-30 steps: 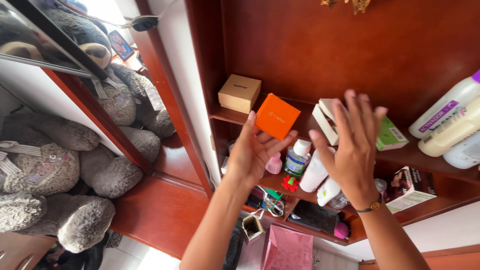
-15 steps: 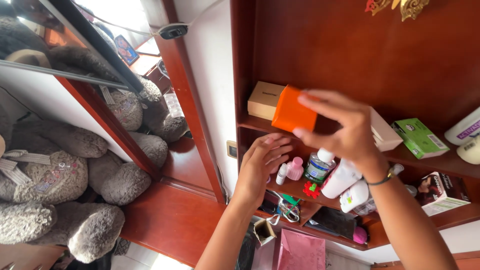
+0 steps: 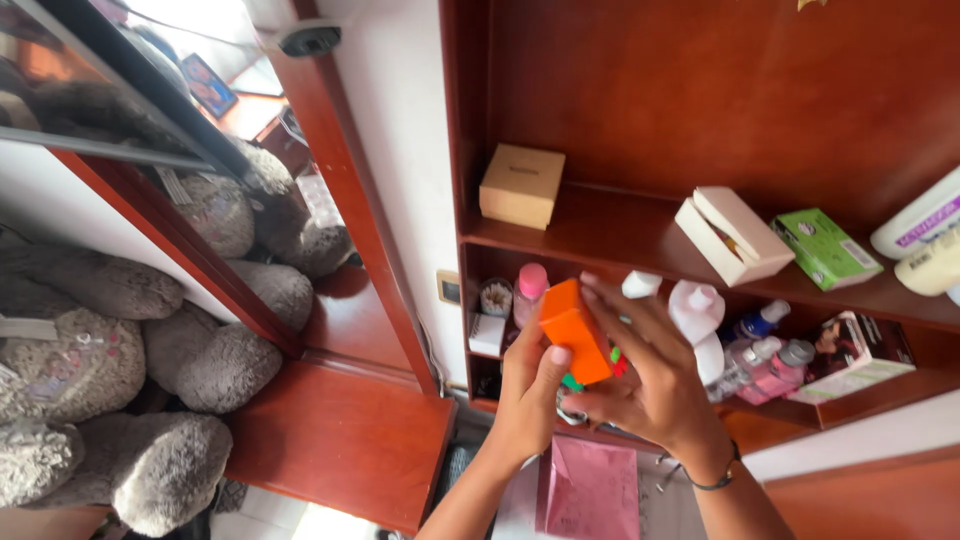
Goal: The person wipes the inside of a wooden wardrobe with a white cloth, then repeatedly picks up bottles, boxes, and small containers from a cluttered bed and places them onto the wardrobe shelves. The person arranges the items on the shelves and continues to transfer more items from the bed to the wardrobe.
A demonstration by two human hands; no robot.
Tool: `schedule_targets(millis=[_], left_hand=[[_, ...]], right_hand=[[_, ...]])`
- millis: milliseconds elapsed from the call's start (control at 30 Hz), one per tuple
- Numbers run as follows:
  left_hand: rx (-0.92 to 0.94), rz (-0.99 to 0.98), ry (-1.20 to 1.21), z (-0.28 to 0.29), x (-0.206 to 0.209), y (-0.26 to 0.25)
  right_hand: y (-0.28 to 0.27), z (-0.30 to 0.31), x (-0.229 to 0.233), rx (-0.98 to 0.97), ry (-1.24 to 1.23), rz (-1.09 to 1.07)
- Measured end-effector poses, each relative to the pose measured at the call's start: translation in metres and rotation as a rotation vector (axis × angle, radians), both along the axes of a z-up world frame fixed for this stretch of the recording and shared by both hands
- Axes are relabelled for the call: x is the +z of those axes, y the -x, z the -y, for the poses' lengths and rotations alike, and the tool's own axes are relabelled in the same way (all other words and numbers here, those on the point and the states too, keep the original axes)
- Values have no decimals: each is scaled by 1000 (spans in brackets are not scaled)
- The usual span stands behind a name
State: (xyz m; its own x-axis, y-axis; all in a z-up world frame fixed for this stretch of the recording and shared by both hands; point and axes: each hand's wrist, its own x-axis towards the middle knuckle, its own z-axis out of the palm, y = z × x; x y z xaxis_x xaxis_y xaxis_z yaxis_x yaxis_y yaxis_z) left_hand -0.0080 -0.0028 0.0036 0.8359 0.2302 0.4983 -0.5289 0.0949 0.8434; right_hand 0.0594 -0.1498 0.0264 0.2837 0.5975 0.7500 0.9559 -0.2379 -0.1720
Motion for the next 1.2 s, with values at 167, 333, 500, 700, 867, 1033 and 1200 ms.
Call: schedule_targets(millis=[167, 333, 500, 700, 867, 1033, 1200], left_hand=[[-178, -145, -66, 11, -7, 19], [-174, -295, -89, 19, -26, 31], [-246, -303, 284, 30, -58, 30], [-720, -87, 719, 34, -102, 22], [-655, -73, 585, 39, -108, 27], [-493, -64, 430, 36, -107, 23], [-242, -123, 159, 8, -140, 16]], right_hand=[[11, 22, 7, 197, 64, -319], [19, 33, -2, 188, 125, -376], [20, 44, -21, 371, -79, -698], [30, 53, -44, 667, -433, -907], [31, 50, -34, 613, -323, -768], [29, 42, -29, 289, -46, -561], [27, 11, -29, 330, -42, -285]])
